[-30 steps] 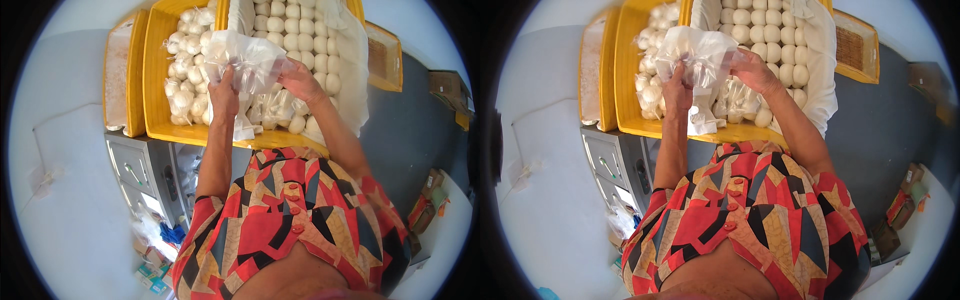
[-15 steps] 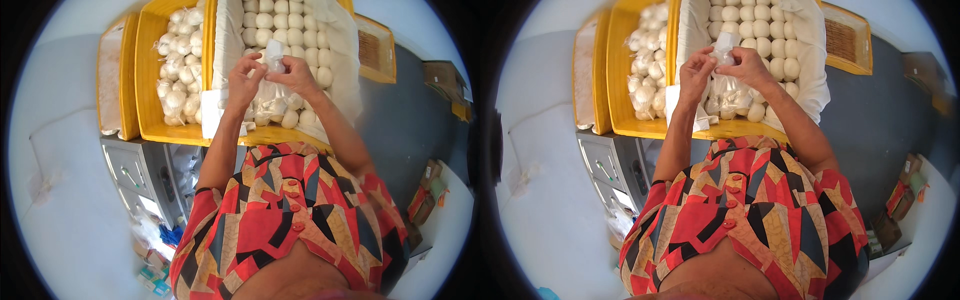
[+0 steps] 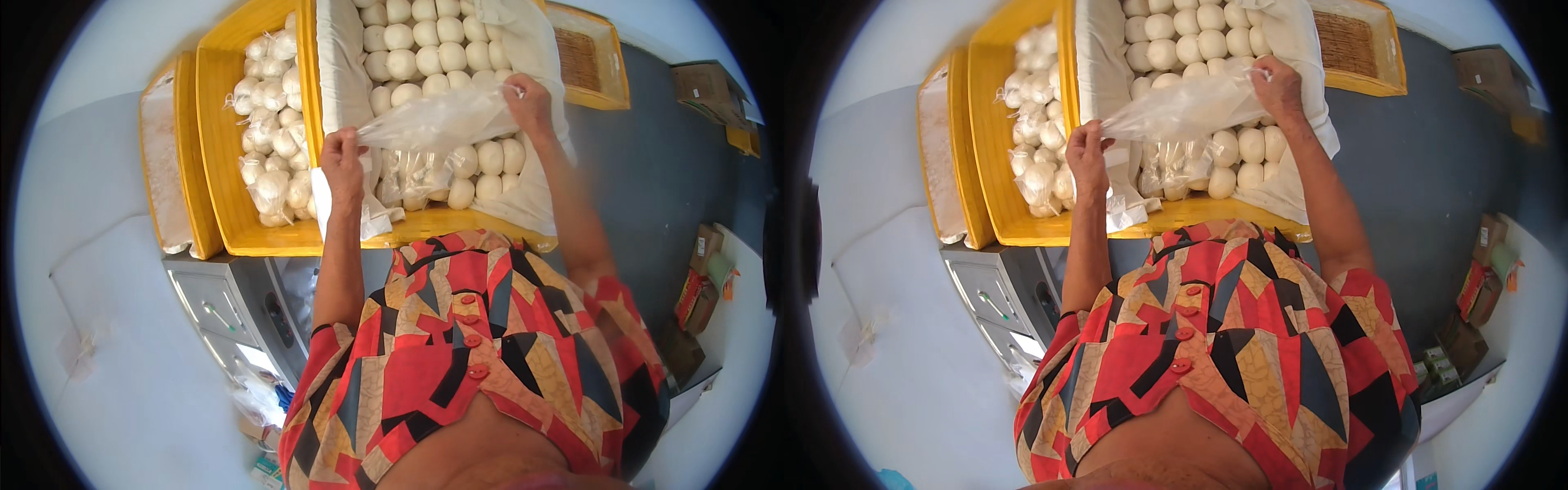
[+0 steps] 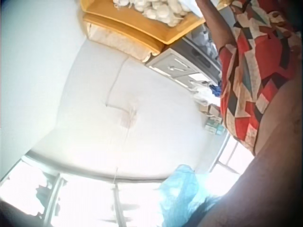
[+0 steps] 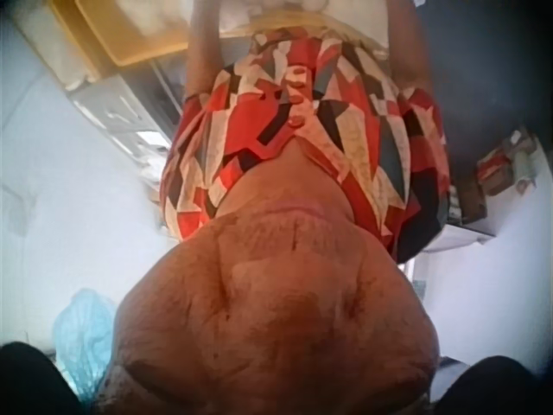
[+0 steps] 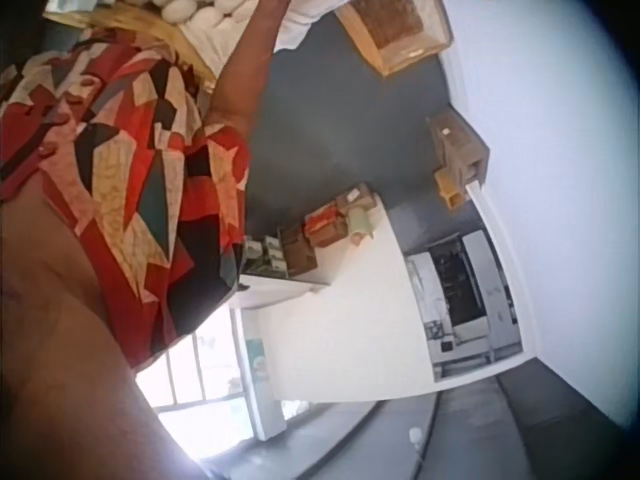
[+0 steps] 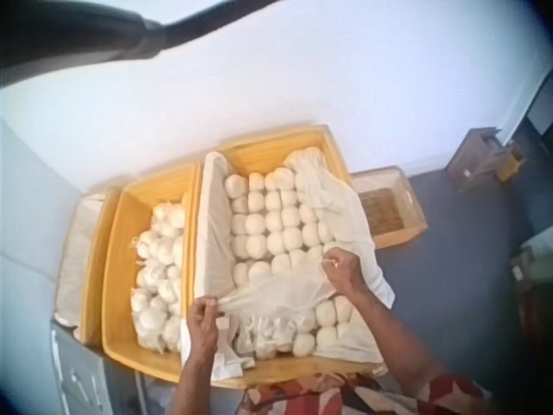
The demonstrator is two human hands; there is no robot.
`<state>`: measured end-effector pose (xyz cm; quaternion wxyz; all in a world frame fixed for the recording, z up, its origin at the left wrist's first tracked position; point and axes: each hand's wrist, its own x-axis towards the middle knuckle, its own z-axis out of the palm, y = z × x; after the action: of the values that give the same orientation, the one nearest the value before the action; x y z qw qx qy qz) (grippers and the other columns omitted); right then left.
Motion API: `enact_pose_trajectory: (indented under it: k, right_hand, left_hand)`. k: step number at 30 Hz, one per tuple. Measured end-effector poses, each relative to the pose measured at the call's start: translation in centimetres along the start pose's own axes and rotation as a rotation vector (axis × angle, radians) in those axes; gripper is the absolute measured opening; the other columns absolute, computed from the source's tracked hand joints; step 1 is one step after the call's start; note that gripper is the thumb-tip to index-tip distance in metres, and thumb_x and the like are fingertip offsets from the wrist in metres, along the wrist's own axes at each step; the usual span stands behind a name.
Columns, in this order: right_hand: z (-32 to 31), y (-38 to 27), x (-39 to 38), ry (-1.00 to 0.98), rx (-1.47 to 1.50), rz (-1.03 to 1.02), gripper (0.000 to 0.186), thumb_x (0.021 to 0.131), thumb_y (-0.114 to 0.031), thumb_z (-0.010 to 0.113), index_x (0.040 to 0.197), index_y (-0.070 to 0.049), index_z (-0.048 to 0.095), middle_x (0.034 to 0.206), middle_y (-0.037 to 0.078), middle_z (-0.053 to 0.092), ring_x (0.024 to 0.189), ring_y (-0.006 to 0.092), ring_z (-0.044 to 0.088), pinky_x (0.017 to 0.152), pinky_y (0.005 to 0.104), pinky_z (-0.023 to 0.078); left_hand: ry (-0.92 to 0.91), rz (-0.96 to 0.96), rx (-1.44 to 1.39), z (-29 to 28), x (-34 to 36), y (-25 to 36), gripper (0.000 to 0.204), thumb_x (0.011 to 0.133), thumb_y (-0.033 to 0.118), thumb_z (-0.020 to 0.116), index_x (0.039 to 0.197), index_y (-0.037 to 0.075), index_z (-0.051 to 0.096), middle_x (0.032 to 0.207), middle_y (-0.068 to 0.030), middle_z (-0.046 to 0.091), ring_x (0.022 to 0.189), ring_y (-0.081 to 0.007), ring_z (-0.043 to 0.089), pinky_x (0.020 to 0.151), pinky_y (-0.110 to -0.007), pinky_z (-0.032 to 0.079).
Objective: The person repeatedly picks white dough balls from a yellow bin, places them into small clear plastic bags, ties the bags, and sets them aside in an adjacent bin. The process is repeated continuously throughout the clip.
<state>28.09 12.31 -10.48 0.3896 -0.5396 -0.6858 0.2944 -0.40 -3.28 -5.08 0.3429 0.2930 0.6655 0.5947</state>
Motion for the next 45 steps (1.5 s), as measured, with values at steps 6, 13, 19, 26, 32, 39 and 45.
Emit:
enact_pose_trajectory:
  k: [6,13,19,26,32,39,45]
  right_hand:
    - [0.5,5.4,-2.9,-0.408,-0.596,-0.135,0.013,0.078,-0.014,0.064,0.088,-0.005,0.061,0.084,0.017,0.065,0.079,0.0364,0.064,0.071,0.0430,0.052]
    - [0.4,-3.9,-3.4,-0.463,-0.052,-0.242,0.030,0.079,-0.011,0.066,0.107,-0.003,0.062,0.104,0.014,0.063,0.098,0.0305,0.060,0.084,0.0405,0.050]
    - [2.9,-12.6,1.1,-0.345,0.230,-0.723,0.025,0.076,-0.007,0.066,0.101,-0.004,0.064,0.093,0.011,0.065,0.083,0.0264,0.061,0.076,0.0341,0.050]
    - [1.3,-10.9,2.5,-0.787,0.437,0.064,0.013,0.083,-0.014,0.066,0.089,-0.003,0.064,0.073,-0.001,0.061,0.068,0.0077,0.055,0.062,0.0238,0.046]
    - [1.7,-9.9,0.8,-0.196,0.322,-0.061,0.020,0.077,-0.016,0.073,0.085,-0.002,0.062,0.074,0.004,0.063,0.067,0.0113,0.058,0.062,0.0264,0.048]
    - [1.7,-13.5,-2.4,-0.568,0.967,0.441,0.015,0.085,-0.013,0.068,0.086,-0.001,0.061,0.069,-0.001,0.058,0.052,0.0023,0.046,0.041,0.0184,0.033]
    - [-0.9,-11.8,-0.1,-0.489,0.954,0.523,0.011,0.085,-0.012,0.065,0.087,-0.001,0.062,0.074,0.000,0.060,0.056,0.0027,0.049,0.046,0.0191,0.036]
  left_hand:
    - [0.037,-0.013,-0.365,-2.3,1.3,0.9,0.012,0.095,0.016,0.056,0.092,0.004,0.054,0.084,-0.0061,0.061,0.072,-0.0163,0.060,0.073,-0.036,0.055]
    - [-0.242,0.132,-0.161,-0.2,0.7,4.1,0.009,0.095,0.012,0.057,0.093,0.003,0.055,0.100,-0.0077,0.062,0.082,-0.0123,0.059,0.076,-0.029,0.051]
    - [-0.691,0.177,0.084,1.4,0.7,6.3,0.006,0.095,0.009,0.056,0.092,0.004,0.053,0.100,-0.0066,0.062,0.088,-0.0122,0.057,0.083,-0.027,0.046]
    - [-0.585,0.284,0.491,-0.1,2.0,7.7,0.007,0.088,0.005,0.062,0.090,0.002,0.057,0.085,-0.0048,0.063,0.077,-0.0125,0.058,0.071,-0.027,0.049]
    - [-0.466,-0.179,0.215,2.9,-0.5,8.0,0.029,0.084,0.017,0.072,0.099,-0.003,0.058,0.083,-0.0073,0.064,0.075,-0.0120,0.062,0.062,-0.026,0.050]
    - [-0.533,-0.121,-0.126,6.8,-0.9,3.7,0.057,0.075,0.011,0.080,0.122,0.000,0.051,0.109,-0.0093,0.060,0.093,-0.0164,0.061,0.080,-0.029,0.051]
    - [-0.384,-0.188,0.031,5.5,0.3,2.6,0.013,0.082,0.004,0.069,0.095,0.002,0.066,0.084,0.0020,0.063,0.075,-0.0078,0.056,0.068,-0.021,0.045]
